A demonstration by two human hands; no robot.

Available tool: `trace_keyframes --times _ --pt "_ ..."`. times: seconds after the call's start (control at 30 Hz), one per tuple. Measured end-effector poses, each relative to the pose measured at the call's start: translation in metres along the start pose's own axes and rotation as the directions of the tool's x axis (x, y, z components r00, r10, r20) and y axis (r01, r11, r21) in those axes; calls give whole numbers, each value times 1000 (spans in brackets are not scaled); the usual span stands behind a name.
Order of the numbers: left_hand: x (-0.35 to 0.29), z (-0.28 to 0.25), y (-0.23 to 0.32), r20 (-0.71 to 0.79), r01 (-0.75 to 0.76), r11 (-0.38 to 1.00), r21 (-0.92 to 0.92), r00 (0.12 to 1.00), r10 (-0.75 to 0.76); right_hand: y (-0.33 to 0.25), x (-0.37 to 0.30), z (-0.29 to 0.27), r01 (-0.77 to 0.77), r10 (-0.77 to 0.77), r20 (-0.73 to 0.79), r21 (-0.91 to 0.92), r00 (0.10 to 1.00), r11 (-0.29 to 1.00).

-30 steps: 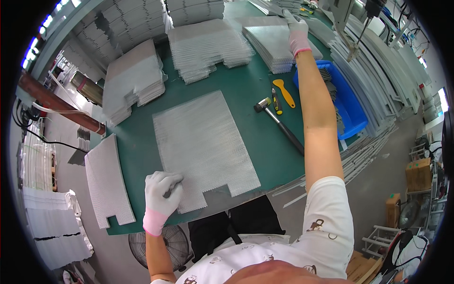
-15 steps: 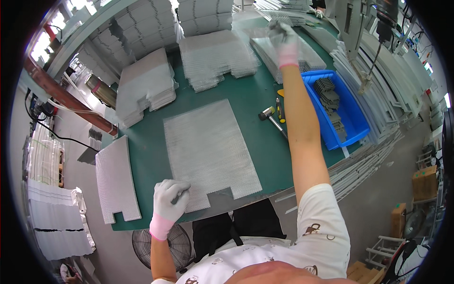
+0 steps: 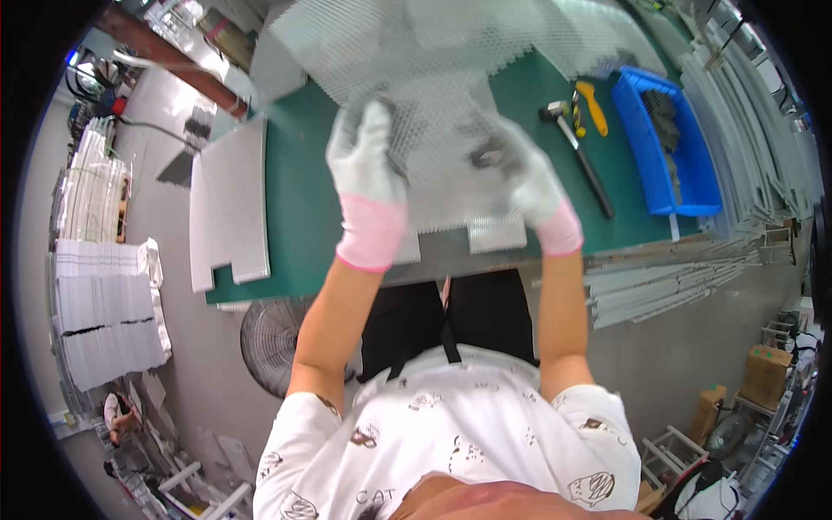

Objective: Assembling metal mesh filters by inserting the mesh into a frame and securing parts.

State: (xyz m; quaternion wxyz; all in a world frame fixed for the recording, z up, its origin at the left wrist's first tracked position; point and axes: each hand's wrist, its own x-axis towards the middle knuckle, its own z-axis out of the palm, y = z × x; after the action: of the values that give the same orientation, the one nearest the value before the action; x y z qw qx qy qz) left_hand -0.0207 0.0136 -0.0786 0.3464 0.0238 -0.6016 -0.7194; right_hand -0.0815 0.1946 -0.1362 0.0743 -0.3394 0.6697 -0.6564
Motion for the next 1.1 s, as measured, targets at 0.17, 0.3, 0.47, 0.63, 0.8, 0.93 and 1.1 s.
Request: trace_keyframes --times 0.17,0.3,0.47,0.63,0.8,0.93,1.1 --pt "-14 -49 10 140 59 993 99 988 -73 -4 -14 -56 27 229 -255 721 939 692" --pt "-24 -83 -4 143 329 899 290 913 -381 -14 -22 -44 -266 287 -327 108 900 958" --pt "-38 -99 -16 70 226 668 709 920 -385 -2 -49 -22 -426 367 -381 -81 849 901" --pt "-38 -102 -25 89 175 558 811 906 -413 4 -55 -13 -515 401 -421 -205 814 832" --pt "-37 -109 -32 83 191 538 821 892 -444 7 -57 -5 -556 422 -422 -269 802 787" --pt "-38 -110 -41 95 159 509 846 895 -436 15 -61 -4 -570 425 -437 -284 793 771" --pt "-41 -108 -43 91 159 481 862 886 -456 20 -63 -3 -534 359 -446 -369 820 761"
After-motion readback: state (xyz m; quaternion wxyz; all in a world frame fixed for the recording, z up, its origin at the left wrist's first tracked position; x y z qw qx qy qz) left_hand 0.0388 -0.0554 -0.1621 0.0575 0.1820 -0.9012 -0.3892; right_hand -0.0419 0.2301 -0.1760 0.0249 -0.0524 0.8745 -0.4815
